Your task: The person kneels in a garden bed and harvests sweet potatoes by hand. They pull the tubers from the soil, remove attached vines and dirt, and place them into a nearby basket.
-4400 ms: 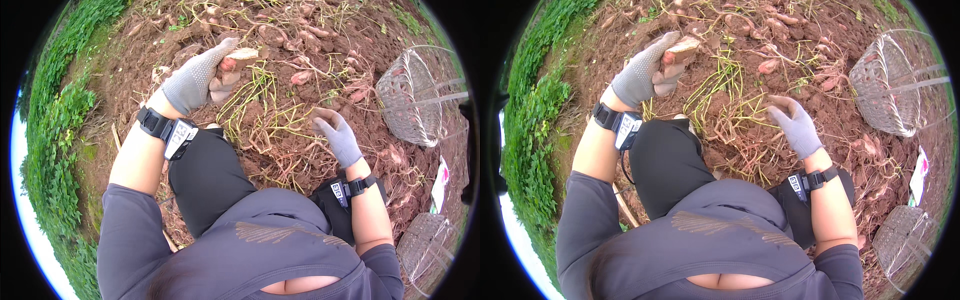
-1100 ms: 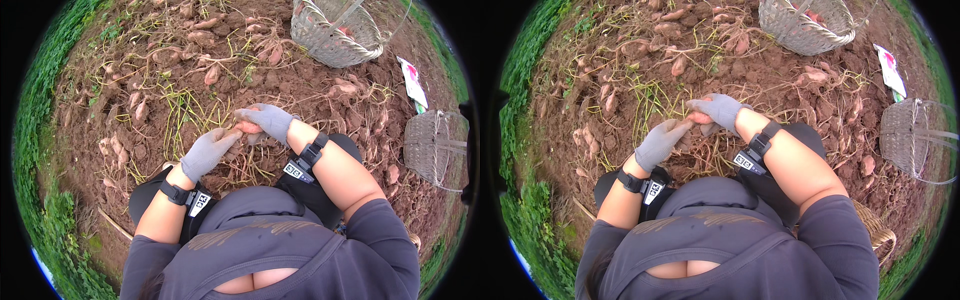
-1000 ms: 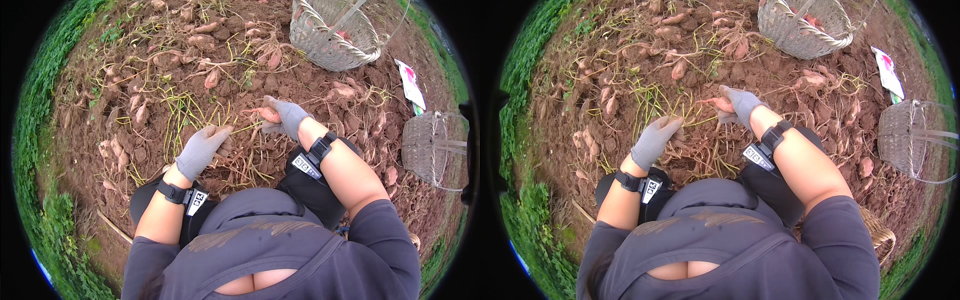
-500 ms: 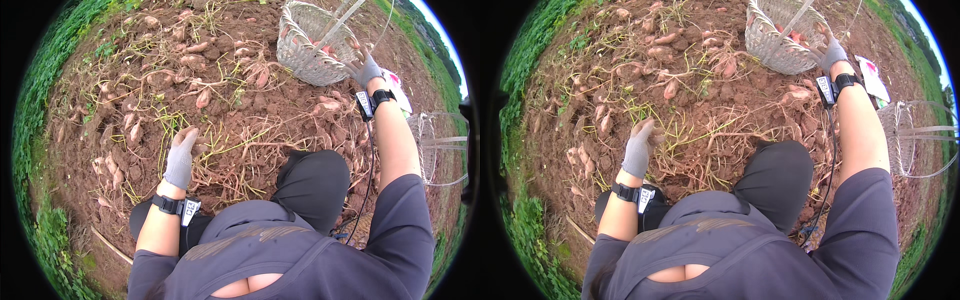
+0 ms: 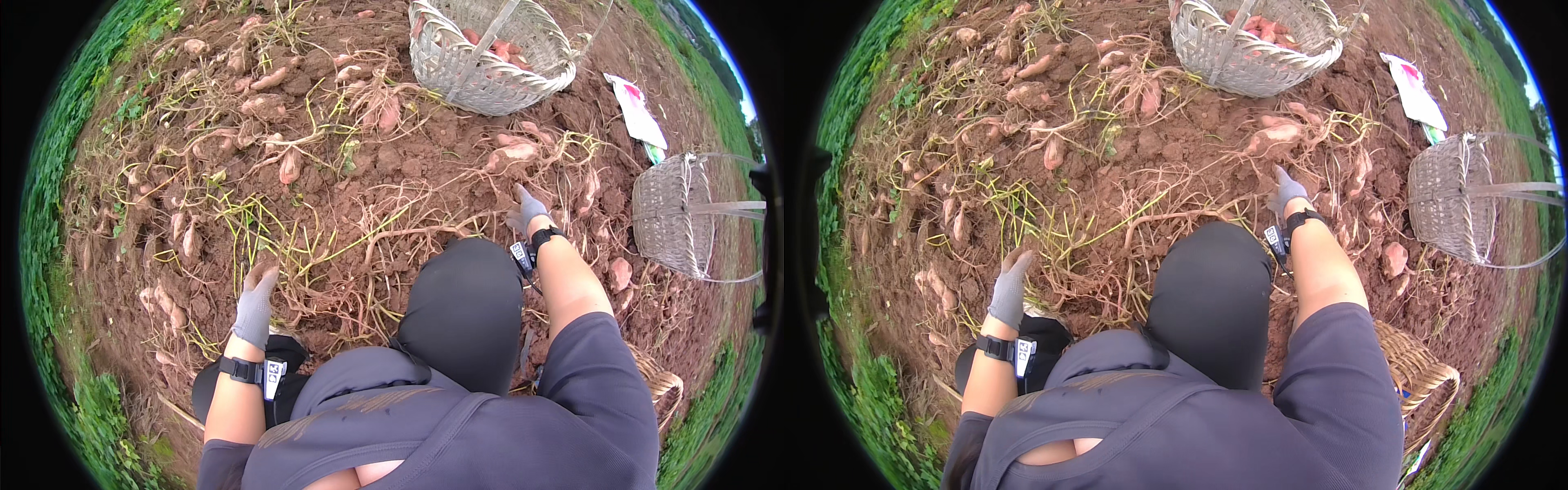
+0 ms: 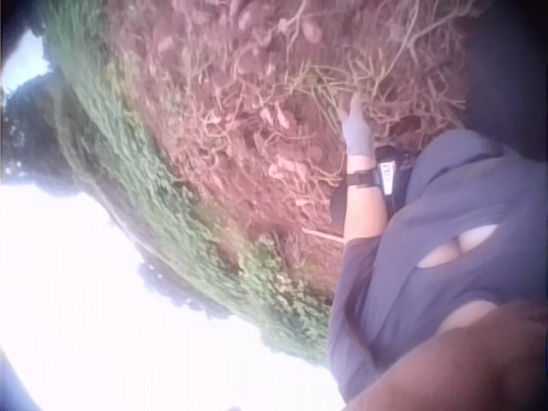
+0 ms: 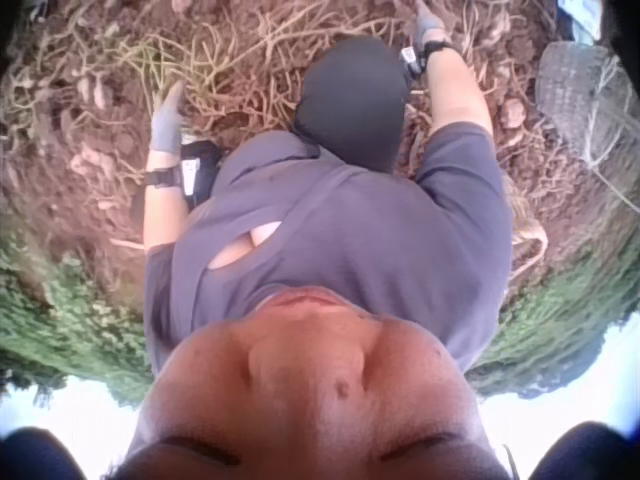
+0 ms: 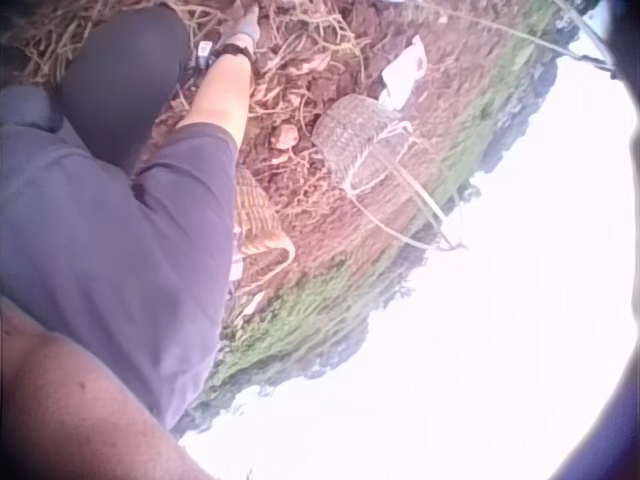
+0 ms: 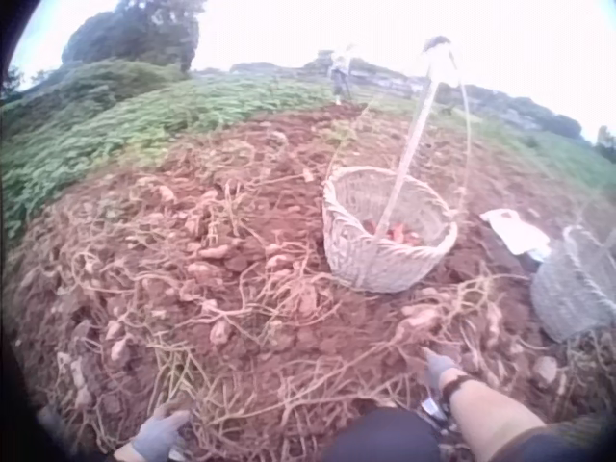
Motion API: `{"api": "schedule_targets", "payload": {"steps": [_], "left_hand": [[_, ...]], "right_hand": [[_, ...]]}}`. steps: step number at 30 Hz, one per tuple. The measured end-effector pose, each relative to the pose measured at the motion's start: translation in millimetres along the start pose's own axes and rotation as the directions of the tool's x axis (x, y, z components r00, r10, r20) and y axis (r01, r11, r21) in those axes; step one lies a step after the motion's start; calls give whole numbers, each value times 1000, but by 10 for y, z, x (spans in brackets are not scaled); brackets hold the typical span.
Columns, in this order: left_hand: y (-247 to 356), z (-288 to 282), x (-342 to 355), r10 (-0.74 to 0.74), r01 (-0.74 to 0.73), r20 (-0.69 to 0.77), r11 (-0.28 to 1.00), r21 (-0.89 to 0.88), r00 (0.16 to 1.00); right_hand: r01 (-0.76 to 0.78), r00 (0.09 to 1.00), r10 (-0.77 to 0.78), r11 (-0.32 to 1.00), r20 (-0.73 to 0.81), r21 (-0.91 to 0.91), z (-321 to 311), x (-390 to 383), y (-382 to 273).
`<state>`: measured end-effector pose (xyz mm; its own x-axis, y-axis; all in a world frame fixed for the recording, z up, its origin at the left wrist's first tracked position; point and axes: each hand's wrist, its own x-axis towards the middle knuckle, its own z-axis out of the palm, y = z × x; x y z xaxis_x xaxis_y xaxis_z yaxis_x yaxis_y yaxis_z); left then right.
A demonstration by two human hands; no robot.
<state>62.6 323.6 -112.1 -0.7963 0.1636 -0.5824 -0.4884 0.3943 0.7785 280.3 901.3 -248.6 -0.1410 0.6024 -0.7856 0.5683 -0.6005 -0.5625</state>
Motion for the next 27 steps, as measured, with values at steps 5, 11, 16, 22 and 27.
{"api": "schedule_targets", "payload": {"steps": [5,11,16,22,27], "left_hand": [[-55,-85,118,-33,31,-57,999,-36,998],[-154,-86,194,-47,43,-97,998,-50,994],[-115,38,214,-100,108,-67,984,145,993],[131,271,217,-156,135,54,951,278,986],[132,319,202,-147,106,106,941,323,983]], "right_hand": [[41,932,-250,792,-263,-609,169,549,-554],[-62,843,-73,971,-532,-232,651,655,-1022],[-122,832,-22,967,-554,-222,814,825,-1099],[-26,911,42,999,-411,43,446,1229,-804],[53,996,-70,967,58,250,104,1319,-577]]}}
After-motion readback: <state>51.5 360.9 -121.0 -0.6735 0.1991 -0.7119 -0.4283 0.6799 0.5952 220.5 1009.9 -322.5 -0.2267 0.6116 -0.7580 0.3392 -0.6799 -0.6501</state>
